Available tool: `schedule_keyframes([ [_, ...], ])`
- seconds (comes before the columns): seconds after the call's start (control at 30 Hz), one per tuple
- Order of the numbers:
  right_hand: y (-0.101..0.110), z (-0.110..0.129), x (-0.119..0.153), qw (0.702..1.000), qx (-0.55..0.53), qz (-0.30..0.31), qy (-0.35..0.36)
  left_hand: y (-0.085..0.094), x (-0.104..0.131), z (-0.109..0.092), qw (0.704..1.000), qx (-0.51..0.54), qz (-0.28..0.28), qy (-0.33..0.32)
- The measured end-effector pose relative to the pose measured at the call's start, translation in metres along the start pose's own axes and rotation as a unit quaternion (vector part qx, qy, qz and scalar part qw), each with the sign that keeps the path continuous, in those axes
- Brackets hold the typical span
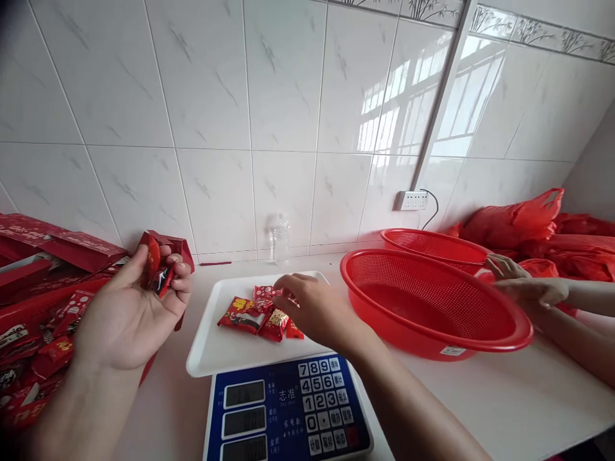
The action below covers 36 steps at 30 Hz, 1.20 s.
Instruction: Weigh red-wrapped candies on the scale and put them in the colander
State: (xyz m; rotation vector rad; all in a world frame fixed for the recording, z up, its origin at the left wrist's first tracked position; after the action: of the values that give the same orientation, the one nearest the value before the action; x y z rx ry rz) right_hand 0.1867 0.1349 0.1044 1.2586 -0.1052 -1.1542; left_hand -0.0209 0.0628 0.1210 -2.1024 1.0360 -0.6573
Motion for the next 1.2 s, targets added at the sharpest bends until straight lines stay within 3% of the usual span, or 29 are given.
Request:
schedule_keyframes([
  [0.13,-0.021,-0.007,0.014,0.993,0.044,0.098,0.053,0.001,-0.004,-0.001,1.0,0.01,0.002,0.009],
  [0.23,-0.027,-0.015,0.024,0.99,0.048,0.13,0.034,0.0,-0.004,0.0,1.0,-0.003,0.023,0.007],
  [0.43,-0.035,-0.016,0.028,0.99,0.062,0.126,0.004,-0.003,0.001,0.004,0.999,-0.002,0.047,0.011],
  [0.6,-0.033,-0.019,0.026,0.994,0.066,0.079,0.026,-0.005,0.003,0.006,0.996,-0.029,0.081,-0.009],
  [0.8,-0.004,-0.042,0.025,0.995,0.103,0.011,-0.013,-0.005,0.005,0.008,0.997,0.001,0.074,0.018],
  [0.97,0.045,-0.093,0.024,0.966,0.238,-0.06,-0.075,-0.007,0.009,0.009,0.996,0.02,0.078,0.042],
  [1.07,0.064,-0.126,0.025,0.952,0.275,-0.067,-0.119,-0.009,0.011,0.011,0.995,0.023,0.085,0.05],
  [1.2,0.068,-0.15,0.025,0.943,0.293,-0.048,-0.151,-0.007,0.013,0.014,0.994,0.02,0.081,0.064],
])
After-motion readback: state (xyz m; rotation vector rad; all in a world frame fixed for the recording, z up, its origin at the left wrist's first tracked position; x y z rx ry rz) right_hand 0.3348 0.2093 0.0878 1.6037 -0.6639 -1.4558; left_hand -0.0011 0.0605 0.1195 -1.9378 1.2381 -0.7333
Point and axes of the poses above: each hand's wrist, its own x-axis away from the middle knuckle, its own y-axis out of the back of the hand, z = x × y, the point moved 6 cm from there along -x, towards the middle knuckle, and after that the axes turned 8 degrees about -z, right-handed, at the moved point
